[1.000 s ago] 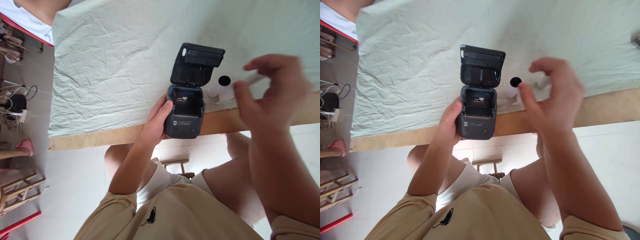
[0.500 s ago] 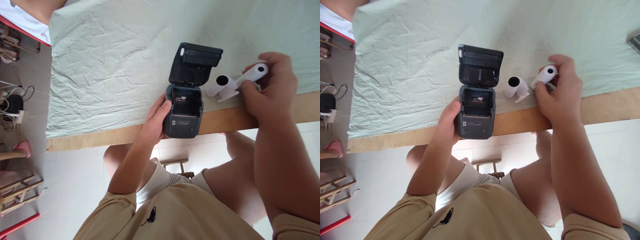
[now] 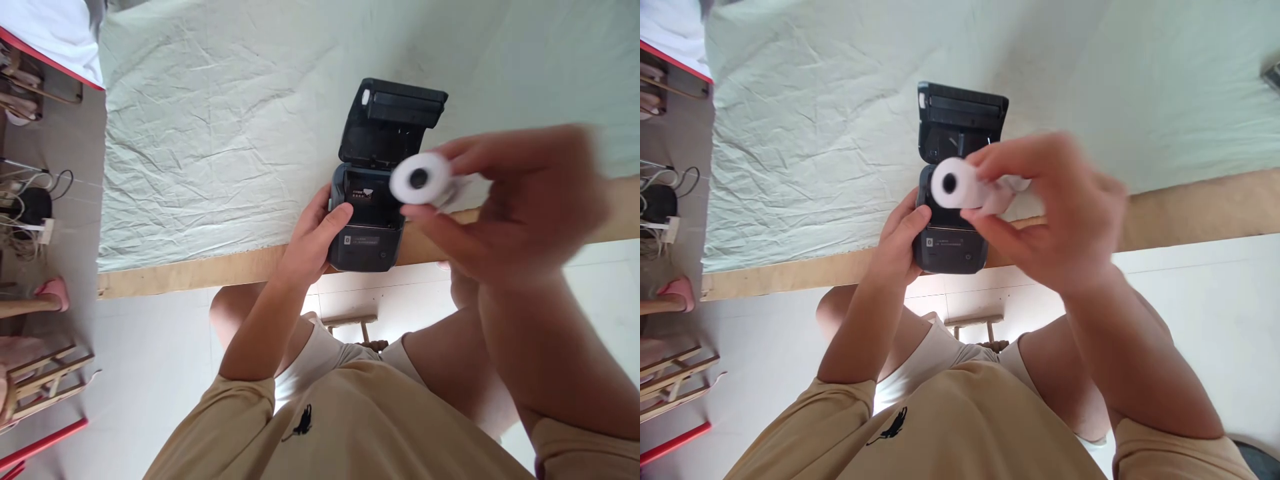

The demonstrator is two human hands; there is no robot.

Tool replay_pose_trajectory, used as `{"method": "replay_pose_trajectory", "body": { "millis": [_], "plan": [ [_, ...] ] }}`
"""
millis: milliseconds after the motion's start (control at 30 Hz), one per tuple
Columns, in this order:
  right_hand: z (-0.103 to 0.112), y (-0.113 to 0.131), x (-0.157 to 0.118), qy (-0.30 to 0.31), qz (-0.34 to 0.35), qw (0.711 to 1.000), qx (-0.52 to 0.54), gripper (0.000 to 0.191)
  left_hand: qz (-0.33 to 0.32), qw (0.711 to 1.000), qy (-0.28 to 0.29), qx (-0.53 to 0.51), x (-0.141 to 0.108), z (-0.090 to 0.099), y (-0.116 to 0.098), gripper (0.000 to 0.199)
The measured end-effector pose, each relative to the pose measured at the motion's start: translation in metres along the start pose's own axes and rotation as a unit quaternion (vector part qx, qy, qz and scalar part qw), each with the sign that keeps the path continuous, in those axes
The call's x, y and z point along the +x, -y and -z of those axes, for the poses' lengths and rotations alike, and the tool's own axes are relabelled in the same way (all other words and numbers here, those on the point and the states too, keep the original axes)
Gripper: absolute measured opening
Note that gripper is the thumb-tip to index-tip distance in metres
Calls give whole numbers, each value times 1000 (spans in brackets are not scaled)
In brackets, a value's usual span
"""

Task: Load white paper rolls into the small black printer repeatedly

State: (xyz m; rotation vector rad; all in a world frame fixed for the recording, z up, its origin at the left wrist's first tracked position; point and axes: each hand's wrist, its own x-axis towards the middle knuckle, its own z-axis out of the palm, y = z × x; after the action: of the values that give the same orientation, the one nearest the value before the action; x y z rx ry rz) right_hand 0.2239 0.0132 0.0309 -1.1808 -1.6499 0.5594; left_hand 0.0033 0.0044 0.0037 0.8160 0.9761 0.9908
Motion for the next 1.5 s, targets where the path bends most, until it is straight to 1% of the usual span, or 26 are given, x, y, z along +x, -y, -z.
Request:
{"method": "replay_pose_trajectory", "body": {
  "millis": [33, 67, 133, 167, 267, 367, 467, 533, 567, 600, 667, 700, 733, 800, 867, 933, 1000, 1067, 1133, 1200, 1267, 1367, 1433, 1500],
  "plan": [
    [-9, 6, 0, -7, 38, 999, -31, 15, -1, 1000, -2, -1, 0, 0, 0, 60],
    [-16, 9, 0, -11, 77, 992, -96, 8, -1, 1000, -3, -1, 0, -1, 0, 62],
    [-25, 5, 2, -18, 149, 973, -177, 12, 4, 1000, -4, 0, -1, -1, -1, 64],
    [-27, 0, 3, -13, 177, 964, -198, 16, 3, 1000, -2, -2, -1, -1, -1, 63],
    [-25, -9, 3, 5, 214, 960, -181, 22, -8, 1000, 7, -11, -2, -2, -2, 56],
    [-22, -5, -1, 22, 203, 967, -155, 26, -23, 999, 18, -22, -1, -2, -2, 49],
    [-25, 1, -7, 50, 213, 969, -118, 23, -41, 998, 37, -21, 1, 1, 1, 53],
    [-27, 1, -10, 60, 234, 967, -86, 19, -43, 998, 46, -7, 3, 5, 5, 60],
    [-27, 0, -10, 54, 240, 967, -67, 18, -41, 998, 45, 1, 4, 7, 6, 64],
    [-27, -2, -11, 33, 242, 968, -50, 15, -36, 998, 42, 8, 5, 9, 8, 67],
    [-25, -7, -11, -38, 218, 975, -33, 12, -26, 999, 39, 21, 7, 12, 10, 74],
    [-24, -9, -10, -70, 189, 979, -35, 16, -26, 999, 39, 28, 7, 13, 11, 79],
    [-22, -10, -10, -86, 154, 983, -45, 24, -29, 998, 41, 35, 8, 14, 11, 86],
    [-19, -11, -11, -74, 96, 990, -69, 40, -43, 997, 45, 51, 8, 16, 12, 100],
    [-20, -10, -11, -48, 75, 993, -78, 48, -54, 996, 46, 61, 7, 16, 13, 108],
    [-22, -9, -12, -61, 74, 993, -67, 43, -51, 996, 33, 65, 3, 16, 12, 104],
    [-26, -9, -14, -93, 72, 993, -28, 31, -44, 997, 14, 64, 0, 14, 11, 94],
    [-29, -12, -16, -102, 76, 992, 19, 20, -32, 998, 6, 57, -3, 12, 9, 93],
    [-31, -18, -19, -68, 59, 995, 43, 18, -23, 999, 8, 44, -4, 10, 7, 100],
    [-32, -25, -22, -17, 19, 999, 40, 21, -23, 999, 8, 27, -4, 8, 5, 101],
    [-32, -33, -24, 28, -20, 999, 35, 25, -22, 1000, 4, 16, -4, 5, 3, 89],
    [-33, -44, -25, 67, -36, 996, 38, 32, -9, 1000, -3, 24, -4, 2, 1, 65],
    [-32, -49, -24, 79, -32, 996, 36, 36, -7, 1000, -2, 29, -3, 1, 1, 59],
    [-32, -52, -23, 86, -26, 995, 30, 37, -7, 1000, -3, 25, -3, 0, 0, 57]
  ]
}}
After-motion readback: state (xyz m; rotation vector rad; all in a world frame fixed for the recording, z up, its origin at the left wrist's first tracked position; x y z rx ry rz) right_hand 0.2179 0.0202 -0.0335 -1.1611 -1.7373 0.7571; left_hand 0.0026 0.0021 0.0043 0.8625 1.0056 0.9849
